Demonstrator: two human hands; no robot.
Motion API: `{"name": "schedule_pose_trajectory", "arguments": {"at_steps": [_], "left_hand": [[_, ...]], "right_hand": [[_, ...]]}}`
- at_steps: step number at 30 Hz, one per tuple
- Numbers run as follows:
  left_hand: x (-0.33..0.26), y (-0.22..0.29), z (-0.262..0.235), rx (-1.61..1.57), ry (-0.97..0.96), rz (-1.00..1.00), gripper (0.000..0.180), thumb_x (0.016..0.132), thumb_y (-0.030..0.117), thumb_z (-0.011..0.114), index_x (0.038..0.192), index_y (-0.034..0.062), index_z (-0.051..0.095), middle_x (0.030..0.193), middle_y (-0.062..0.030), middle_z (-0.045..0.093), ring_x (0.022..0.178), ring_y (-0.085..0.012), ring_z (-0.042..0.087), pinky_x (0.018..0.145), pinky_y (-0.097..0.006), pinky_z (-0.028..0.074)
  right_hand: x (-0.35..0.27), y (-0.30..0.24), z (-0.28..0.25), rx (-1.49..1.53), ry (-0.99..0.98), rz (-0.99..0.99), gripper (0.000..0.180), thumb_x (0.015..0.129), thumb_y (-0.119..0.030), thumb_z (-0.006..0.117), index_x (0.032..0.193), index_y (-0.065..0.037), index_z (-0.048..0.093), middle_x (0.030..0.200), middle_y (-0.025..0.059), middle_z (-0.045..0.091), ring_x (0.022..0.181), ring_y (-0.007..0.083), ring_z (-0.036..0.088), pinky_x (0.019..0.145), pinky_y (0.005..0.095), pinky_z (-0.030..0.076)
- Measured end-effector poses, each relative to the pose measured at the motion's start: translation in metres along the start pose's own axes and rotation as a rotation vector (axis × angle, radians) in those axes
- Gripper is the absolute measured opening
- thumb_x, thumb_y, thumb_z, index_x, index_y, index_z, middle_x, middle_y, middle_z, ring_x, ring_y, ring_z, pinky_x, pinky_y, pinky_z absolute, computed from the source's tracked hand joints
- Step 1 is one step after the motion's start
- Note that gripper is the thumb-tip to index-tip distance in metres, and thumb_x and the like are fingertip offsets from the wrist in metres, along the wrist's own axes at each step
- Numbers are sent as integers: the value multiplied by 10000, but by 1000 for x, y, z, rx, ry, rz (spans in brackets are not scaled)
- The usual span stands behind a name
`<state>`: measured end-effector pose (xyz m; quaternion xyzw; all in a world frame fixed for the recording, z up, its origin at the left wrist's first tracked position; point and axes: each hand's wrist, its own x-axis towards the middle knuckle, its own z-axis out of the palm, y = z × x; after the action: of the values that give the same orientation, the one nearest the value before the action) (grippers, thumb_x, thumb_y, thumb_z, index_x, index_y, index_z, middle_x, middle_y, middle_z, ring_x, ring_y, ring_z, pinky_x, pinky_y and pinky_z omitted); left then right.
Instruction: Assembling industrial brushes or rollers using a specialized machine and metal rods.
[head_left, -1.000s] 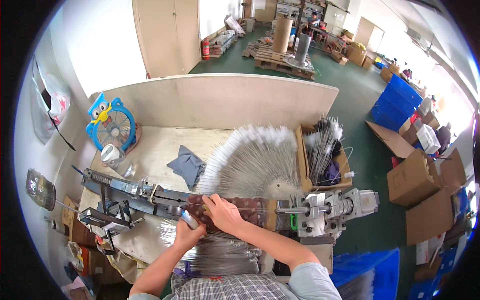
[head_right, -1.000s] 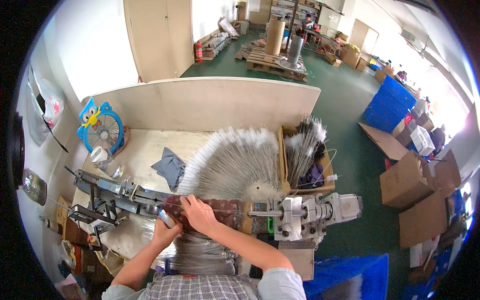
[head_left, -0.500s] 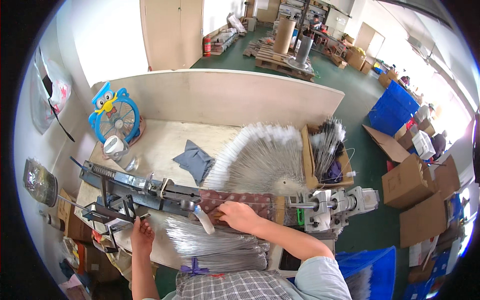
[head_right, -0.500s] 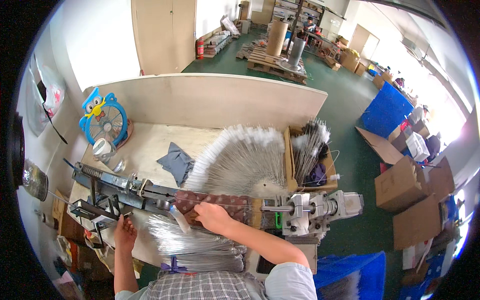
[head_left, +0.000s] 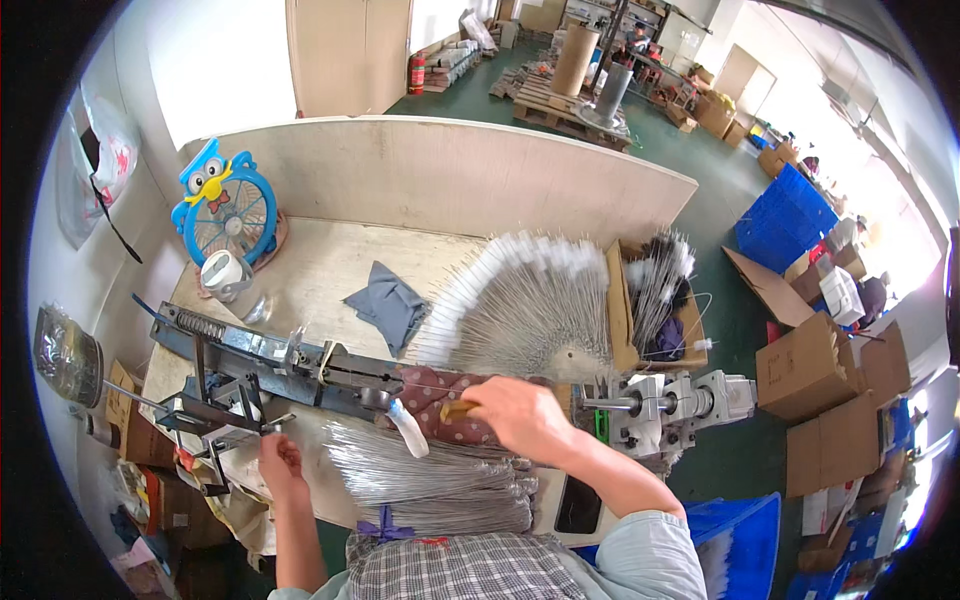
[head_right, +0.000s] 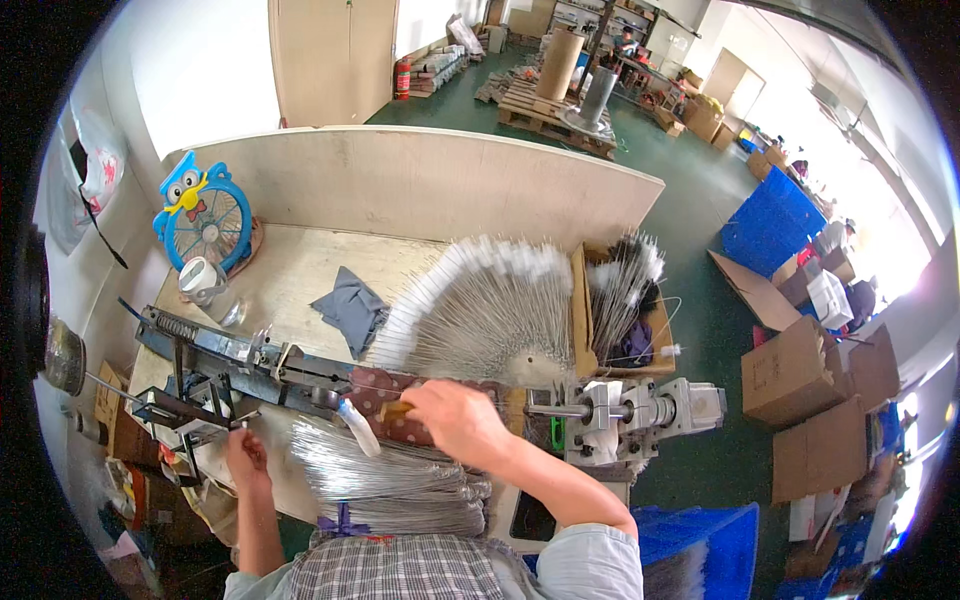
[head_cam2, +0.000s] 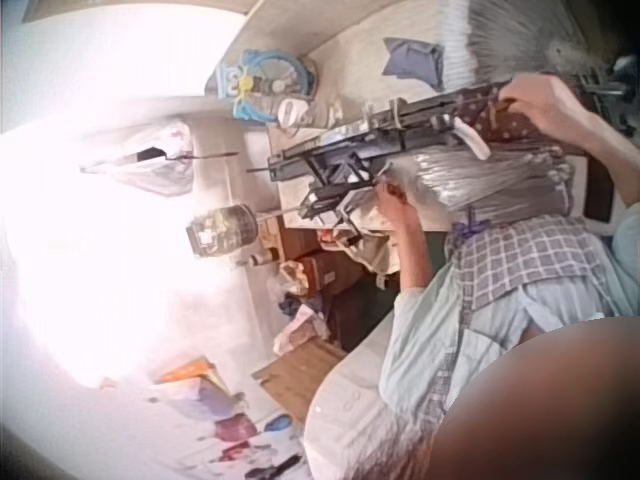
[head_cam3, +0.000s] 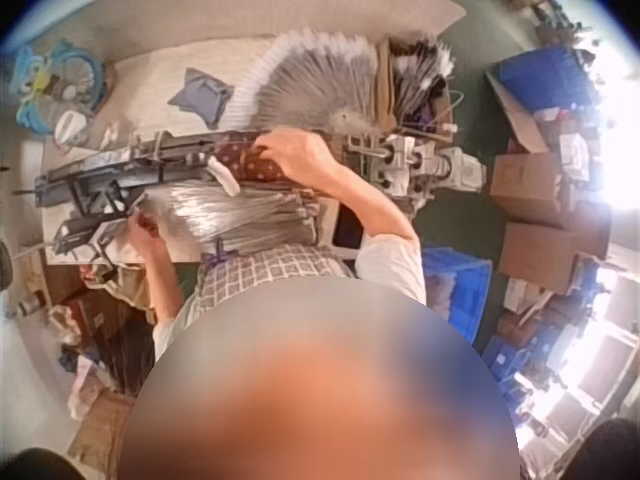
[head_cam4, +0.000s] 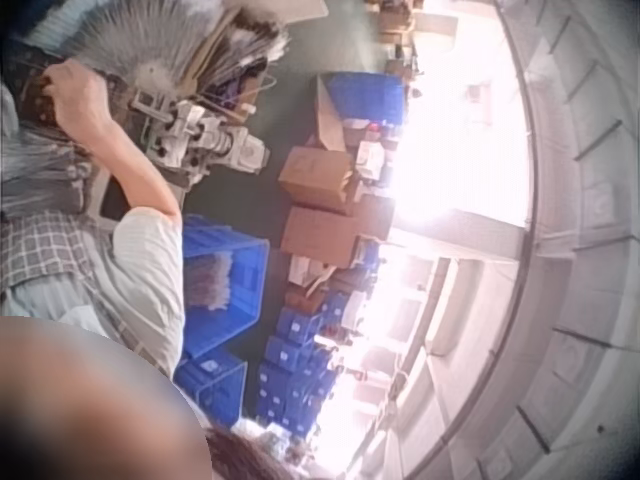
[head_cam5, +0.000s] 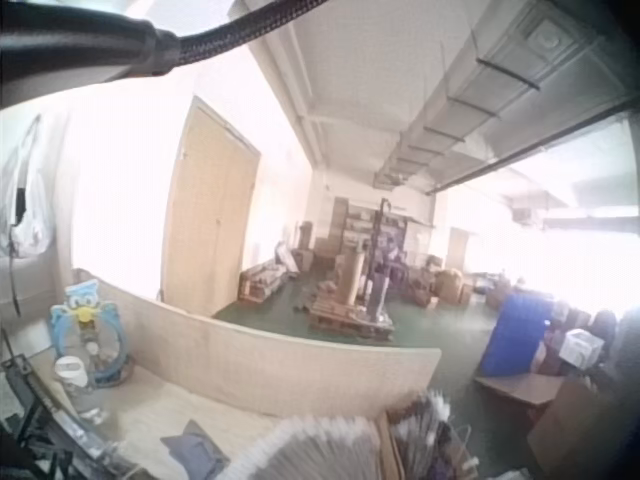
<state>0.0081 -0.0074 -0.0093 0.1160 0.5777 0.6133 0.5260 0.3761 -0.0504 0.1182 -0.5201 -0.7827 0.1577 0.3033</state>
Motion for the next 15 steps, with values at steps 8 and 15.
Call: {"name": "schedule_pose_trajectory", "arguments": {"at_steps": [8, 15], "left_hand": [[-135, -50, 152, 190, -759, -63, 198, 896, 180, 588, 969, -2, 611, 839, -80, 647, 713, -134, 604, 638, -250, 486], [-141, -81, 179, 243, -850, 38, 154, 924, 148, 548, 941, 7, 608, 821, -47, 628, 646, -74, 534, 597, -216, 435]], "right_hand": [[-11, 39, -22, 310, 73, 408, 198, 801, -123, 655, 973, -25, 638, 838, 119, 657, 688, 186, 617, 639, 288, 479], [-16, 40, -32, 321, -21, 444, 200, 805, -99, 656, 986, -16, 639, 811, 107, 656, 690, 157, 611, 649, 270, 475]]}}
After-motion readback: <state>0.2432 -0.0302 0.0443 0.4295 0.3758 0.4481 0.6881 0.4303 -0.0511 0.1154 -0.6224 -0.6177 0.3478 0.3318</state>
